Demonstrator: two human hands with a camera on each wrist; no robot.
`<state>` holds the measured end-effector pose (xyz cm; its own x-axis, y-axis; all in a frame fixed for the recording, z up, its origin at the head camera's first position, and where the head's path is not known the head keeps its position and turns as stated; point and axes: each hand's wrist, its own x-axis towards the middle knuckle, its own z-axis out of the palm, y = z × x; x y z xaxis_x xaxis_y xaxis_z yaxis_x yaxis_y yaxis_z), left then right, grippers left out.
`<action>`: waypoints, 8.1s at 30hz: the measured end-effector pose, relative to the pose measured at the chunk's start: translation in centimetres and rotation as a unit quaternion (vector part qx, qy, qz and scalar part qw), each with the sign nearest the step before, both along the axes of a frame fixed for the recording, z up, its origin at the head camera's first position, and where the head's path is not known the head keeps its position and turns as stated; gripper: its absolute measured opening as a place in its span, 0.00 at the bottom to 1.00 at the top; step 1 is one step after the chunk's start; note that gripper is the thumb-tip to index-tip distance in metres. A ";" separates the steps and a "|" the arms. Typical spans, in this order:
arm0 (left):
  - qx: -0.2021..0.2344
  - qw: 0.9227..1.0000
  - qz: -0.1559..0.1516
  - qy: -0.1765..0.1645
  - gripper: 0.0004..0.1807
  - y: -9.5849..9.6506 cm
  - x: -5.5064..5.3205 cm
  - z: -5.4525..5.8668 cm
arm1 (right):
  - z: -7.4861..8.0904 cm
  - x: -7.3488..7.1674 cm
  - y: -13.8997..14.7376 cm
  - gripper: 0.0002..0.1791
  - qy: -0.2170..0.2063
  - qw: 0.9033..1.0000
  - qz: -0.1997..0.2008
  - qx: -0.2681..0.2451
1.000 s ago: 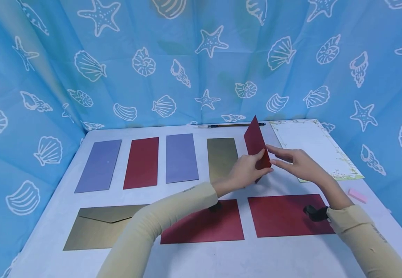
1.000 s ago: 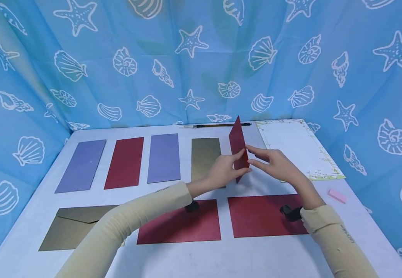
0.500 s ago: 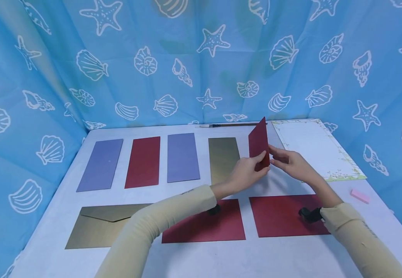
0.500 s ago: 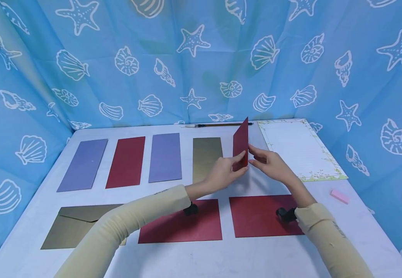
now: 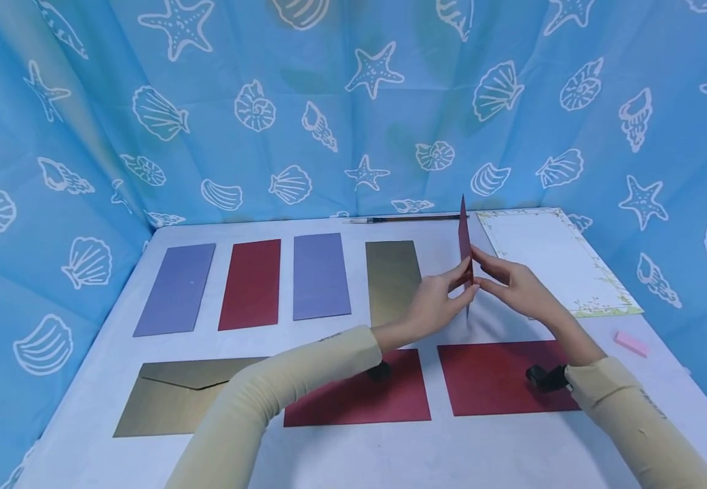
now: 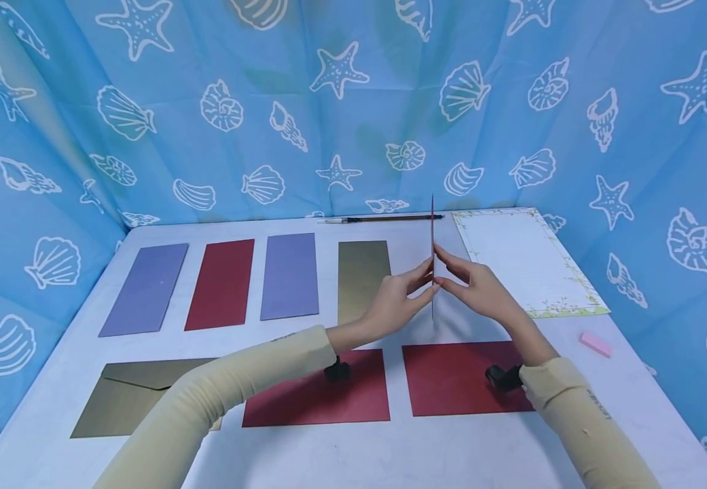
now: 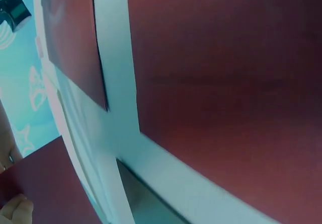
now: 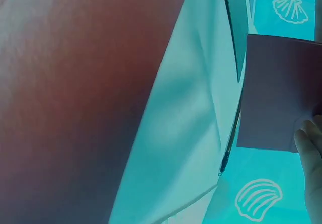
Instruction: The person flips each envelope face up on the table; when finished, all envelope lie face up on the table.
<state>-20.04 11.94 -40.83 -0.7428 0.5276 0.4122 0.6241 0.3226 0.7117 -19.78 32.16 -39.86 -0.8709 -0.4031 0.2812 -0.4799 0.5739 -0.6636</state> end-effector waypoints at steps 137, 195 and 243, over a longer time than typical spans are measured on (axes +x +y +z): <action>-0.223 0.958 -0.175 0.044 0.36 -7.3 -1.6 -2.7 | -1.0 3.4 0.6 0.33 -0.046 0.991 0.005 0.124; -0.291 0.956 0.043 -0.001 0.42 -14.1 -1.5 -3.6 | -1.8 -0.7 -8.2 0.32 -0.083 0.965 0.117 0.221; -0.039 0.998 0.011 0.052 0.39 -11.4 0.7 -0.7 | 1.7 -2.2 -10.0 0.25 -0.032 0.999 0.011 0.041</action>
